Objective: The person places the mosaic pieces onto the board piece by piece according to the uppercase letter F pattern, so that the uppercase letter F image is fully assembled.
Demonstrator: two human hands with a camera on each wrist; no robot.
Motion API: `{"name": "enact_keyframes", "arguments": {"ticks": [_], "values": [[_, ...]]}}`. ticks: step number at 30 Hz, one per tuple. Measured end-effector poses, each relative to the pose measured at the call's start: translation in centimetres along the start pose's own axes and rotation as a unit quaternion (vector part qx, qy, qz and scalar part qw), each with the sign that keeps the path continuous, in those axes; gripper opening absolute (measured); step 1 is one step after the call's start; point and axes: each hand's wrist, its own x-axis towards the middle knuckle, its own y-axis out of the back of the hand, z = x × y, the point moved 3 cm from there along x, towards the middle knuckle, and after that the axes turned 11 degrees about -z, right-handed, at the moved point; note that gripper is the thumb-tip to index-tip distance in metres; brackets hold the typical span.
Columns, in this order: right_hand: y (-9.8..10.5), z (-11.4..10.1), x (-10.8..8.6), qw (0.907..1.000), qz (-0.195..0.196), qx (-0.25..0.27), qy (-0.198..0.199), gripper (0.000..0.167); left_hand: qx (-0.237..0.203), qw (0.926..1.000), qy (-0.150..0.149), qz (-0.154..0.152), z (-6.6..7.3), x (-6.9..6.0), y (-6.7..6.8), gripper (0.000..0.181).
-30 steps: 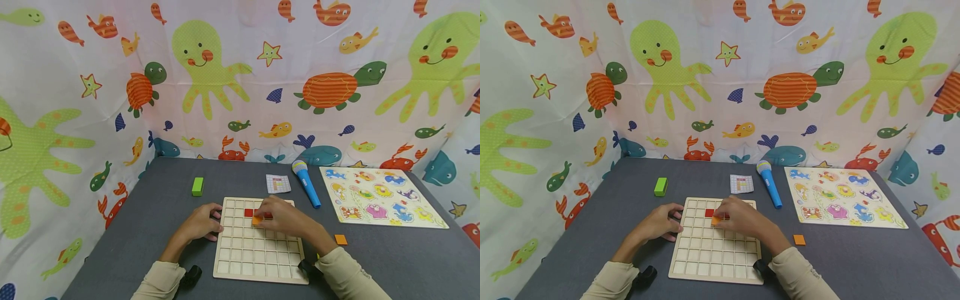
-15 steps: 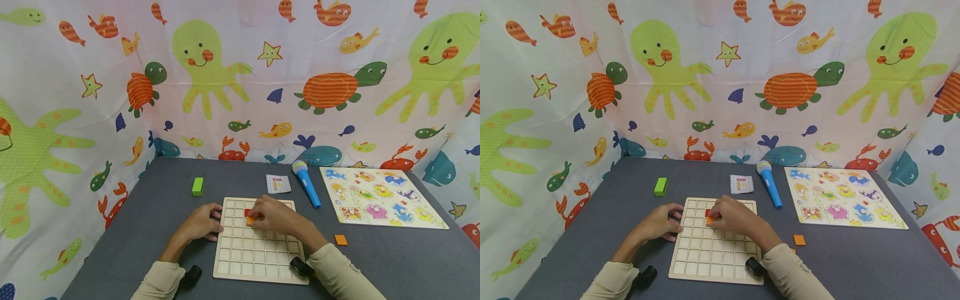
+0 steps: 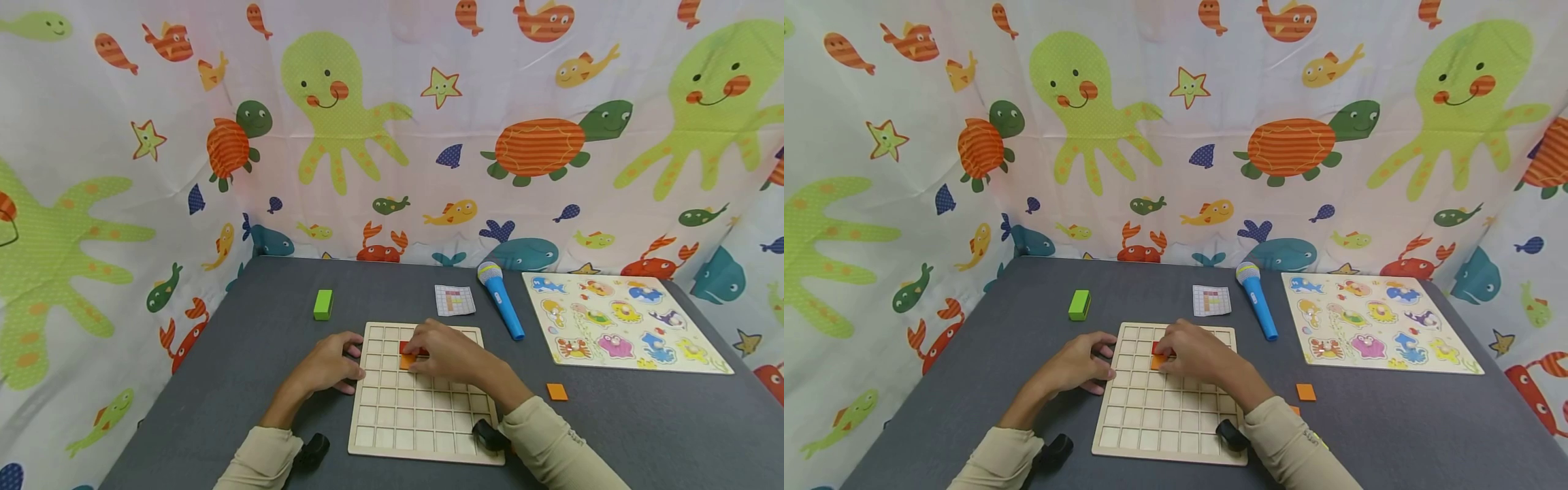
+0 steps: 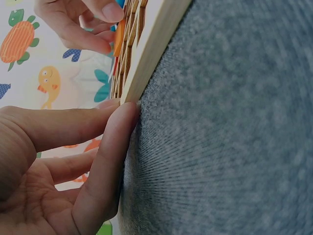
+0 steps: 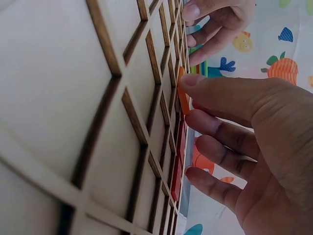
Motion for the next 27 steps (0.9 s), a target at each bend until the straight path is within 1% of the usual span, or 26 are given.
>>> {"name": "enact_keyframes", "arguments": {"ticks": [8, 15, 22, 27], "values": [[-0.1, 0.0, 0.0, 1.0, 0.002, 0.002, -0.001, 0.028, 0.0, 1.0, 0.0, -0.003, 0.1, 0.0, 0.0, 0.064], [-0.1, 0.2, -0.3, 0.9993, 0.001, 0.037, 0.006, 0.023, 0.0, 1.0, -0.001, -0.004, 0.2, 0.0, -0.1, 0.063], [0.4, 0.7, -1.5, 0.9967, 0.004, 0.08, 0.013, 0.025, 0.003, 1.0, -0.002, -0.002, 0.0, 0.0, -0.1, 0.064], [0.9, 1.1, -2.8, 0.9952, 0.015, 0.093, 0.027, 0.029, 0.006, 1.0, -0.005, -0.003, 0.0, 0.0, 0.0, 0.063]]}}
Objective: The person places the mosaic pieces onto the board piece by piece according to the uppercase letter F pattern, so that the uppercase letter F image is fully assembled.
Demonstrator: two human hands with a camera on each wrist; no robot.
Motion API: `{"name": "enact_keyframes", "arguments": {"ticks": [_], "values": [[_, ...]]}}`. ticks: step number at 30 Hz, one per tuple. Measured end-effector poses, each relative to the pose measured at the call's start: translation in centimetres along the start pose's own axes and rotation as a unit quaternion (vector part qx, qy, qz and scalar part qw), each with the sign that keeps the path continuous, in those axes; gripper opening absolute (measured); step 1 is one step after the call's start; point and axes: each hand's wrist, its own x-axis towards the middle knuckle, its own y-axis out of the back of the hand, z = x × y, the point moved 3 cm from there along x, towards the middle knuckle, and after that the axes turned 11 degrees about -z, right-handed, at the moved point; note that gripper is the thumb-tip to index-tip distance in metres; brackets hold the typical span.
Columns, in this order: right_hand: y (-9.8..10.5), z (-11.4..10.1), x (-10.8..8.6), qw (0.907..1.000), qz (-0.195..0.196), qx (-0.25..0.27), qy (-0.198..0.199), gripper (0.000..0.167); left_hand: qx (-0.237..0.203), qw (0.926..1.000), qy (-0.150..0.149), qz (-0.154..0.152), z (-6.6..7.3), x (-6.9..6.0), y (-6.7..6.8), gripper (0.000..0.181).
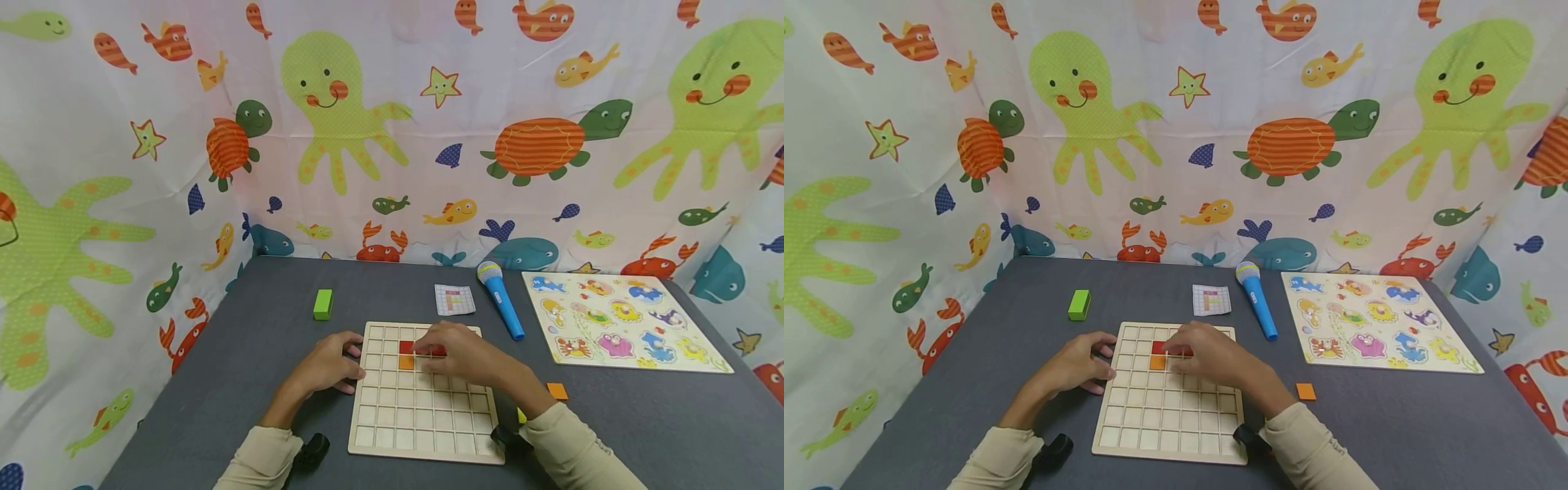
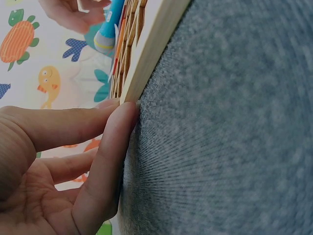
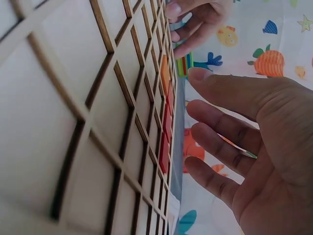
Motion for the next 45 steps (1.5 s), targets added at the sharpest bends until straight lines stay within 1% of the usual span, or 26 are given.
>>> {"name": "enact_keyframes", "arguments": {"ticks": [6, 8, 14, 16, 23, 30, 36, 45], "values": [[0.7, 0.4, -1.9, 0.9998, 0.011, 0.014, 0.004, 0.031, 0.003, 1.0, 0.0, 0.0, 0.1, 0.0, 0.0, 0.062], [1.0, 0.6, -2.7, 0.9999, 0.013, 0.01, -0.003, 0.031, 0.003, 1.0, 0.0, 0.001, 0.1, 0.0, 0.0, 0.062], [1.8, 1.5, -5.1, 0.9981, 0.018, 0.015, -0.058, 0.034, 0.002, 1.0, 0.0, 0.001, -0.1, 0.0, 0.0, 0.062], [2.1, 1.8, -5.8, 0.9972, 0.022, 0.012, -0.071, 0.035, 0.002, 1.0, 0.0, 0.0, -0.1, 0.0, 0.0, 0.062], [3.0, 2.8, -8.3, 0.9962, 0.038, -0.009, -0.079, 0.035, 0.005, 1.0, 0.001, 0.001, 0.0, 0.0, 0.0, 0.062], [3.3, 4.4, -11.0, 0.9925, 0.052, -0.021, -0.108, 0.038, 0.004, 1.0, 0.002, 0.003, 0.0, -0.1, 0.0, 0.063], [3.4, 5.6, -12.8, 0.9903, 0.048, -0.022, -0.128, 0.041, 0.006, 1.0, 0.001, 0.003, -0.1, -0.2, 0.0, 0.063], [3.1, 7.5, -15.3, 0.9864, 0.029, -0.001, -0.162, 0.047, 0.007, 1.0, 0.0, 0.004, -0.1, -0.1, -0.1, 0.064]]}}
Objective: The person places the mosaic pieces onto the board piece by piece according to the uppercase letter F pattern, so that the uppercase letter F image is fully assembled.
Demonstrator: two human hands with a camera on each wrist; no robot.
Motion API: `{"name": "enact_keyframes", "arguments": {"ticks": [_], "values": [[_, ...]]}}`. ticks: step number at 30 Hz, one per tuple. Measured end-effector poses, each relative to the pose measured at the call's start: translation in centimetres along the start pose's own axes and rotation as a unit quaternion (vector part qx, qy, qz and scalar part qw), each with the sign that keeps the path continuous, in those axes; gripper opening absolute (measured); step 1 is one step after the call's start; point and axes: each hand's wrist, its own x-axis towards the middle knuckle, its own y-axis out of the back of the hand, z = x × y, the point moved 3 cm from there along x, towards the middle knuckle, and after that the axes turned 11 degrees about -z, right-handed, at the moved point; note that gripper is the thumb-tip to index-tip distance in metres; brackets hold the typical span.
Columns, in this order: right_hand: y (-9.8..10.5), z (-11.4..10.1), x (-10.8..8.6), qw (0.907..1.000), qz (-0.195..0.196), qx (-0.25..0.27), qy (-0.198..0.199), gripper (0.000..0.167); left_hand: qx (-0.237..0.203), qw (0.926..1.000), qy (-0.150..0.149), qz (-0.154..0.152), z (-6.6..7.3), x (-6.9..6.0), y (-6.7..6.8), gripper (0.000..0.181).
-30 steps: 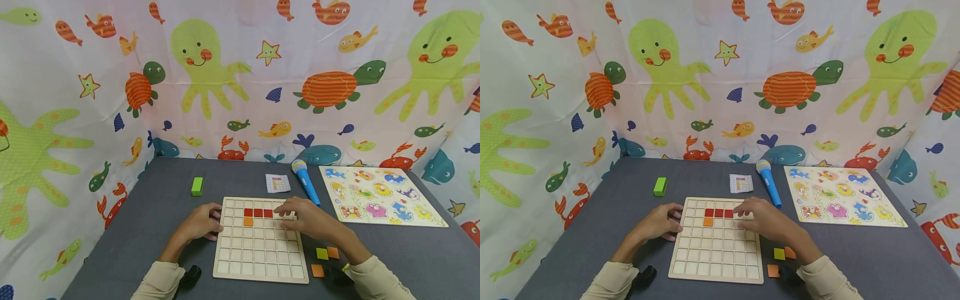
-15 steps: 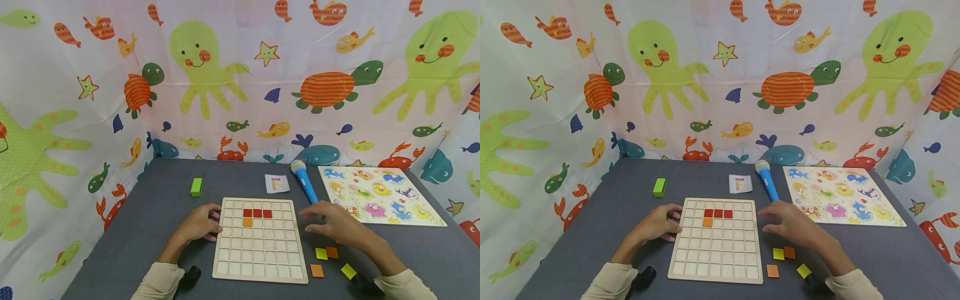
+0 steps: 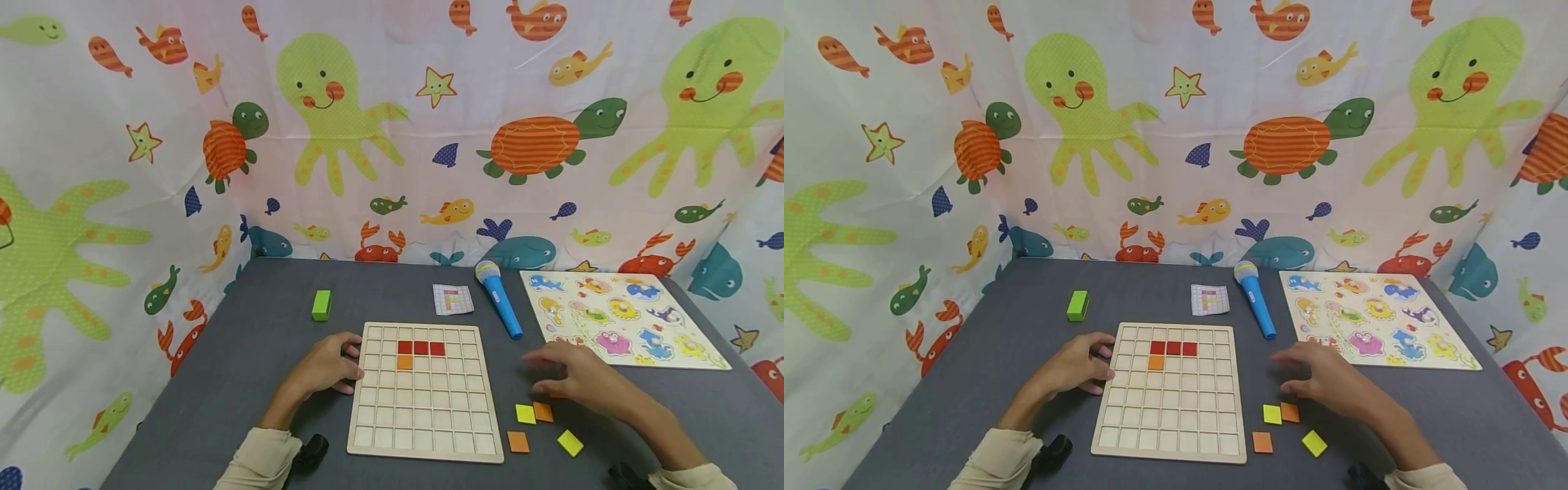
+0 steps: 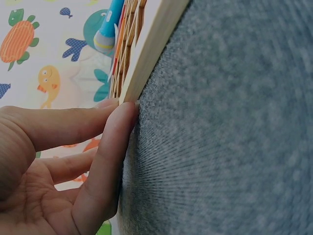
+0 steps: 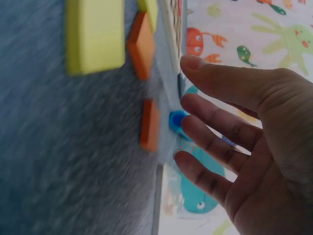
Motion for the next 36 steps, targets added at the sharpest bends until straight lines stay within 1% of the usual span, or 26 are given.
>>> {"name": "enact_keyframes", "arguments": {"ticks": [2, 7, 9, 15, 17, 22, 32, 36], "values": [[-0.1, 0.5, -0.2, 1.0, -0.005, 0.0, -0.003, 0.049, 0.0, 1.0, 0.001, 0.001, 0.0, 0.0, 0.0, 0.064], [-0.3, 1.5, -0.8, 0.9996, -0.015, 0.006, -0.024, 0.05, 0.001, 1.0, 0.002, 0.001, 0.1, 0.0, 0.0, 0.064], [-0.4, 1.8, -1.1, 0.9992, -0.02, 0.016, -0.032, 0.051, 0.002, 1.0, 0.002, 0.0, 0.1, 0.0, 0.0, 0.063], [-0.3, 2.6, -1.8, 0.9978, -0.035, 0.045, -0.034, 0.051, 0.002, 1.0, 0.003, 0.002, 0.2, 0.0, -0.1, 0.063], [-0.3, 2.8, -1.9, 0.9975, -0.04, 0.047, -0.035, 0.05, 0.002, 1.0, 0.003, 0.002, 0.2, -0.1, -0.1, 0.063], [-0.3, 3.2, -2.2, 0.9976, -0.045, 0.036, -0.038, 0.044, 0.0, 1.0, 0.003, 0.002, 0.2, -0.1, 0.0, 0.063], [-0.2, 3.4, -2.2, 0.9984, -0.041, 0.007, -0.039, 0.037, 0.007, 1.0, 0.005, 0.003, 0.2, -0.1, 0.0, 0.062], [-0.2, 3.5, -2.2, 0.9981, -0.045, 0.012, -0.042, 0.037, 0.005, 1.0, 0.004, 0.002, 0.2, 0.0, 0.0, 0.062]]}}
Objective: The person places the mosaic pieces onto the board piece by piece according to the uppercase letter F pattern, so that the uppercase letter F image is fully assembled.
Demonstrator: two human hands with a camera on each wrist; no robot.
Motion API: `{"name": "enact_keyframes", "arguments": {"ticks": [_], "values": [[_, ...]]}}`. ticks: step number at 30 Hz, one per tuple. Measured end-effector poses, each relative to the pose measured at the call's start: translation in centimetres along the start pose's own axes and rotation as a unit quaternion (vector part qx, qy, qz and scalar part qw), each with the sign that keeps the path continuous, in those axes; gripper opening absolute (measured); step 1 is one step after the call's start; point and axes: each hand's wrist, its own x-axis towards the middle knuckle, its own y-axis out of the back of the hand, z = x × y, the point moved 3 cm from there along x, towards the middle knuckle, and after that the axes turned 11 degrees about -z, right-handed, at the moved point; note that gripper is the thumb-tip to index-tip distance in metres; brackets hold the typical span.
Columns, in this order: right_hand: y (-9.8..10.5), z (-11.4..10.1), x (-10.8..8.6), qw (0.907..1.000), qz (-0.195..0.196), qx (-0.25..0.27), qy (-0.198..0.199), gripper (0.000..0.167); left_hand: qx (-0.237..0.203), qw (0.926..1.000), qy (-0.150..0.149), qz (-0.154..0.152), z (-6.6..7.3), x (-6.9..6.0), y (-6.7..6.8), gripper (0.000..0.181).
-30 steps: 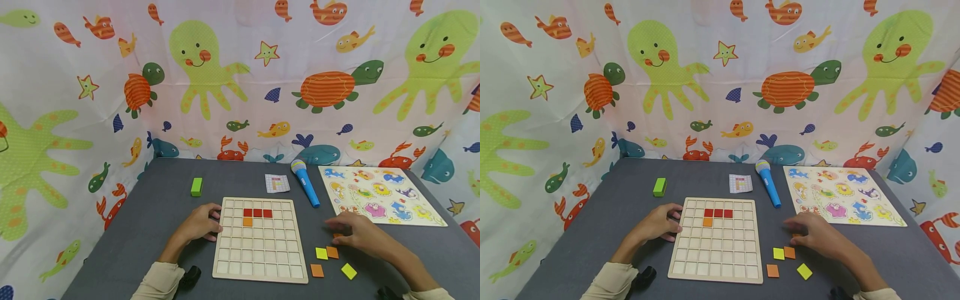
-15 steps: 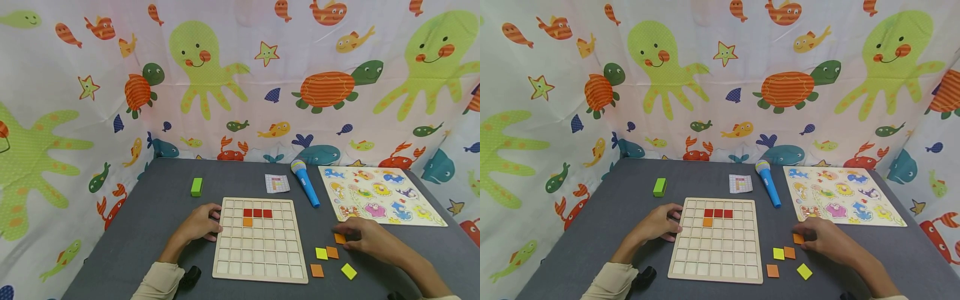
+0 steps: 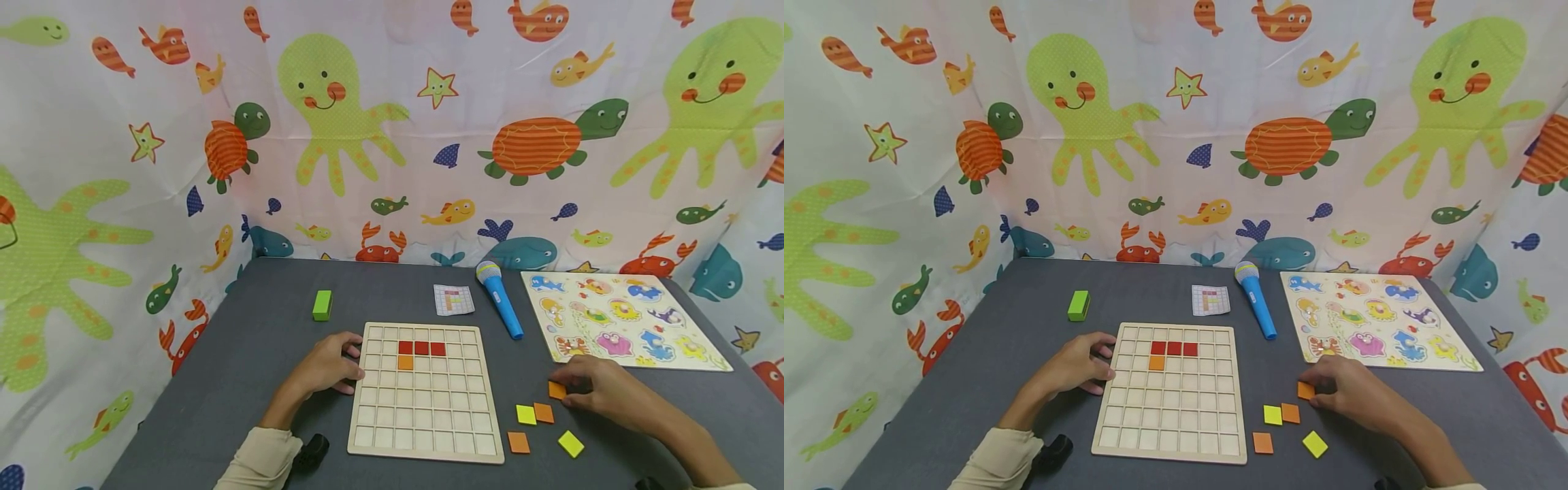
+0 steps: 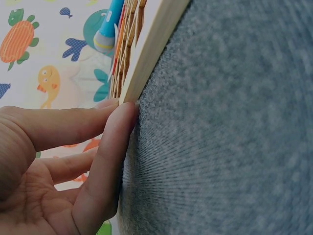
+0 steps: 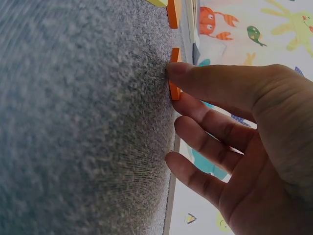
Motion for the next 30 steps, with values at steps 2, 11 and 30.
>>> {"name": "enact_keyframes", "arguments": {"ticks": [2, 11, 30], "values": [[0.0, 0.0, 0.0, 1.0, -0.001, 0.001, 0.0, 0.037, -0.002, 1.0, 0.0, 0.0, 0.0, 0.0, 0.0, 0.063], [-0.1, -0.6, 0.3, 0.9998, 0.013, -0.004, 0.011, 0.035, -0.006, 1.0, -0.001, -0.002, 0.0, -0.1, 0.0, 0.064], [-0.9, -4.6, 3.1, 0.9985, 0.004, 0.008, 0.054, 0.032, -0.011, 0.9999, -0.003, -0.003, -0.2, 0.0, 0.1, 0.064]]}}
